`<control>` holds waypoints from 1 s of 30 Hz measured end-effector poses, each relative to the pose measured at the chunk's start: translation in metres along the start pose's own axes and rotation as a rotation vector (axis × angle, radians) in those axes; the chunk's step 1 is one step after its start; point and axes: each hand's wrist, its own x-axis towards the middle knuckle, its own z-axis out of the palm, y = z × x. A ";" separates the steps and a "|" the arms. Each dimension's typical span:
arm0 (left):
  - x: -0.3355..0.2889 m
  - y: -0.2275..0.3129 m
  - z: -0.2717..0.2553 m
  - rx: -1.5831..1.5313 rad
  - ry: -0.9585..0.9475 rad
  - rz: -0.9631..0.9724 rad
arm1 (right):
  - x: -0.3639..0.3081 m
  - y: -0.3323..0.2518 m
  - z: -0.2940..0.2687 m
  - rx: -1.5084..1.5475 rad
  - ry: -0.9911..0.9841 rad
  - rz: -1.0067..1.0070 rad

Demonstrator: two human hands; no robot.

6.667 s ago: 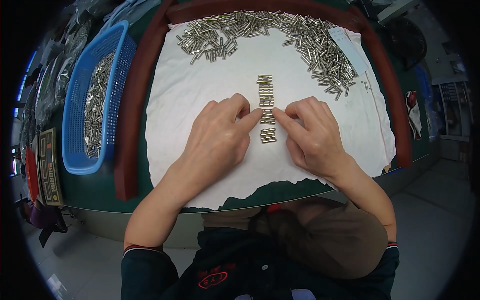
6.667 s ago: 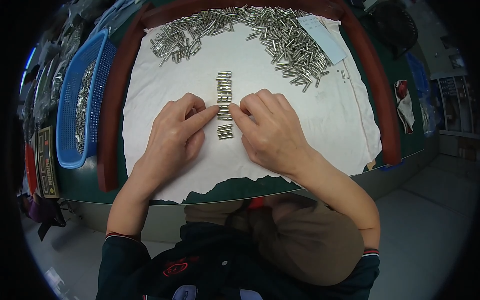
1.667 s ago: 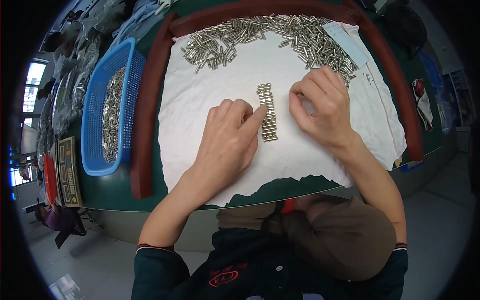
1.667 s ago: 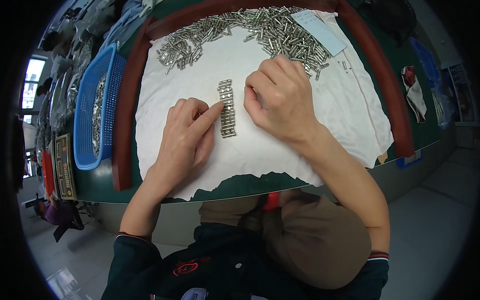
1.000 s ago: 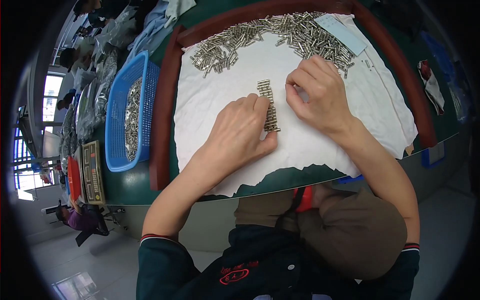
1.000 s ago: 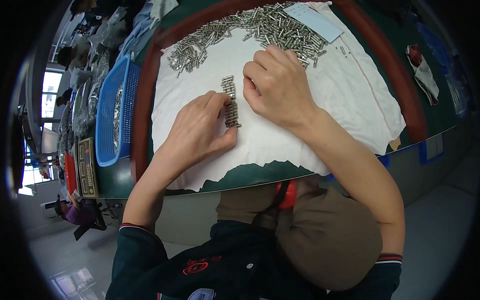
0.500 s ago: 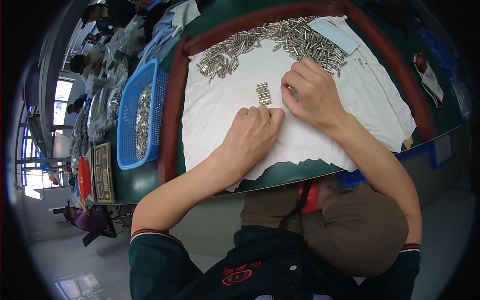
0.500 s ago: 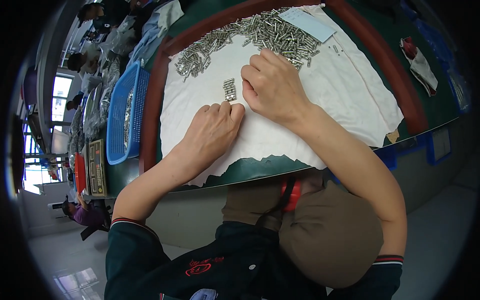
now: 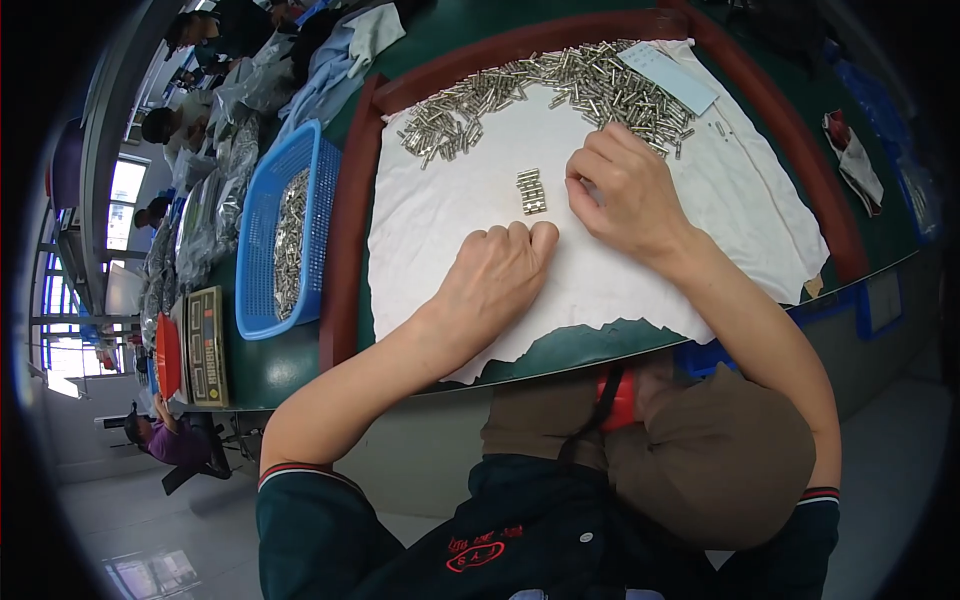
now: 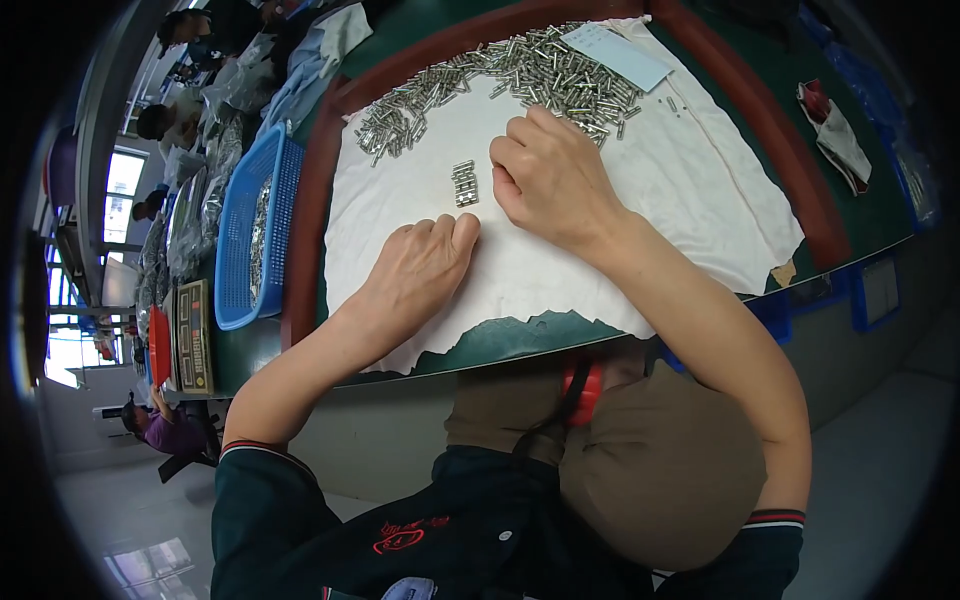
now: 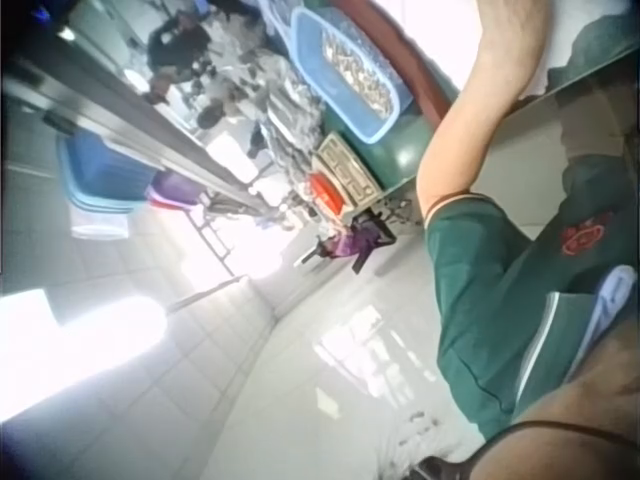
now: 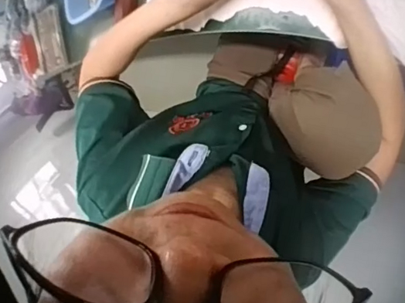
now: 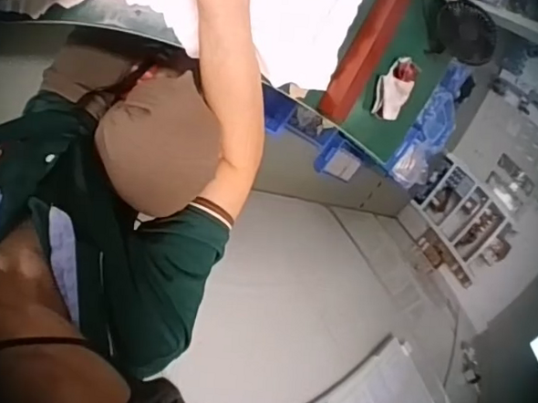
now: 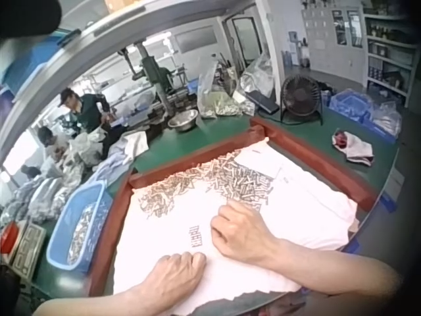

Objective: Manually arranging and aligning small metal links to assemble watch bands on a workbench.

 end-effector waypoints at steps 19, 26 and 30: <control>-0.025 -0.050 -0.059 -0.242 0.061 -0.270 | -0.001 0.002 0.000 -0.009 -0.049 -0.009; -0.117 -0.157 -0.060 -0.062 0.104 -0.760 | 0.000 -0.001 -0.001 0.025 -0.090 -0.014; -0.126 -0.148 -0.055 0.310 0.326 -0.531 | 0.002 -0.002 0.001 0.026 -0.092 -0.004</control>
